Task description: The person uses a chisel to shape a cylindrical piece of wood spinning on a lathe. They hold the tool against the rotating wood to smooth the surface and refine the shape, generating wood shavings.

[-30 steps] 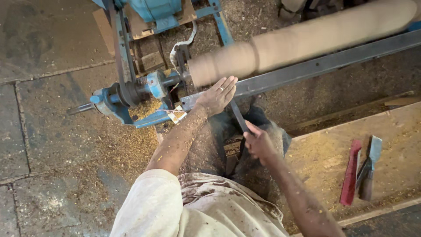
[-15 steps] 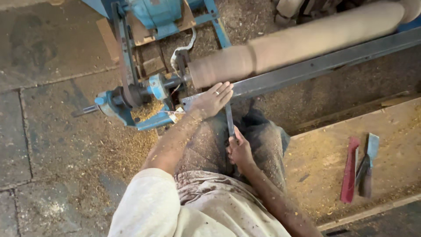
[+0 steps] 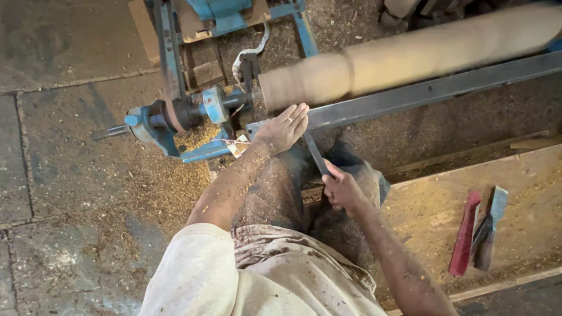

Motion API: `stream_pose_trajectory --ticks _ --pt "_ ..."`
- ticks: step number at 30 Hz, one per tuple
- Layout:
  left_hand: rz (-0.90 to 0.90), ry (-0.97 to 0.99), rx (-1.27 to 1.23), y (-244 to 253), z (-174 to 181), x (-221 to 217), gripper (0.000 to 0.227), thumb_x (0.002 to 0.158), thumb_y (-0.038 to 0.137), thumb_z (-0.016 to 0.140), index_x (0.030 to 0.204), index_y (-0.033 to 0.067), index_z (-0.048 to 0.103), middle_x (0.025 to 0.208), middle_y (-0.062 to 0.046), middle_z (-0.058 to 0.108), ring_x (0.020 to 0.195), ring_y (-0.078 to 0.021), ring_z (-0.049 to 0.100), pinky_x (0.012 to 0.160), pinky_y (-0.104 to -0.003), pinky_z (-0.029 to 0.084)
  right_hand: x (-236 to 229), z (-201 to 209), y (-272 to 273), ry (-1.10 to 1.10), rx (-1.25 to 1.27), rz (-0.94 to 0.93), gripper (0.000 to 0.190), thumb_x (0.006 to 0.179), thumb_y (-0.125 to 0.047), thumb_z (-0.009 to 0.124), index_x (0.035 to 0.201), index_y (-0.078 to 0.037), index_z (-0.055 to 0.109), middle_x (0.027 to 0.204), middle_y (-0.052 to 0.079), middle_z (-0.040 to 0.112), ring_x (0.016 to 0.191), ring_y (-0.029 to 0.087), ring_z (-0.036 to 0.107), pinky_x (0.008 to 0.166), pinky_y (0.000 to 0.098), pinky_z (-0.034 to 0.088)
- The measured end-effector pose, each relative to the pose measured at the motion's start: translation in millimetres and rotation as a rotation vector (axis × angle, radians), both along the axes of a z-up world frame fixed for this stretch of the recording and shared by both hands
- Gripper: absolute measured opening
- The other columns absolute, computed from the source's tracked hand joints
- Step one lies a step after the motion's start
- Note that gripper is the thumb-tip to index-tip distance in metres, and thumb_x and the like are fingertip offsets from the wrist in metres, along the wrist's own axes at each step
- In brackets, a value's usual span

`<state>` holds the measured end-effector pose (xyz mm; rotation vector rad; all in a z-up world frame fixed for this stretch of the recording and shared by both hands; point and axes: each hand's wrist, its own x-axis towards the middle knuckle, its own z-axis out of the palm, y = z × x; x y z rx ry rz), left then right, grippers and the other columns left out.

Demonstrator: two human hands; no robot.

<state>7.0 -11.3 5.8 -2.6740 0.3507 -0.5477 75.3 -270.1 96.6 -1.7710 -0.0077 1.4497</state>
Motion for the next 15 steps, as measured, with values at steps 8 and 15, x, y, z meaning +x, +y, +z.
stream_pose_trajectory --ticks 8,15 --pt "0.032 0.004 -0.033 -2 -1 2 0.05 0.103 0.026 0.042 0.139 -0.0074 0.054 0.15 -0.024 0.054 0.144 -0.0356 0.047 0.123 -0.047 0.032 9 4 -1 -0.085 0.007 0.044 0.057 0.1 -0.02 0.054 0.154 -0.033 0.048 0.059 -0.003 0.046 0.043 0.007 0.036 0.038 0.0251 0.029" --pt "0.024 0.106 -0.047 -1 0 2 0.054 0.101 0.026 0.041 0.143 -0.0079 0.05 0.155 -0.024 0.048 0.147 -0.0373 0.042 0.124 -0.048 0.028 -25 -16 2 0.021 0.09 -0.172 0.054 0.1 -0.018 0.055 0.152 -0.032 0.049 0.058 -0.002 0.045 0.041 0.008 0.037 0.036 0.0253 0.029"
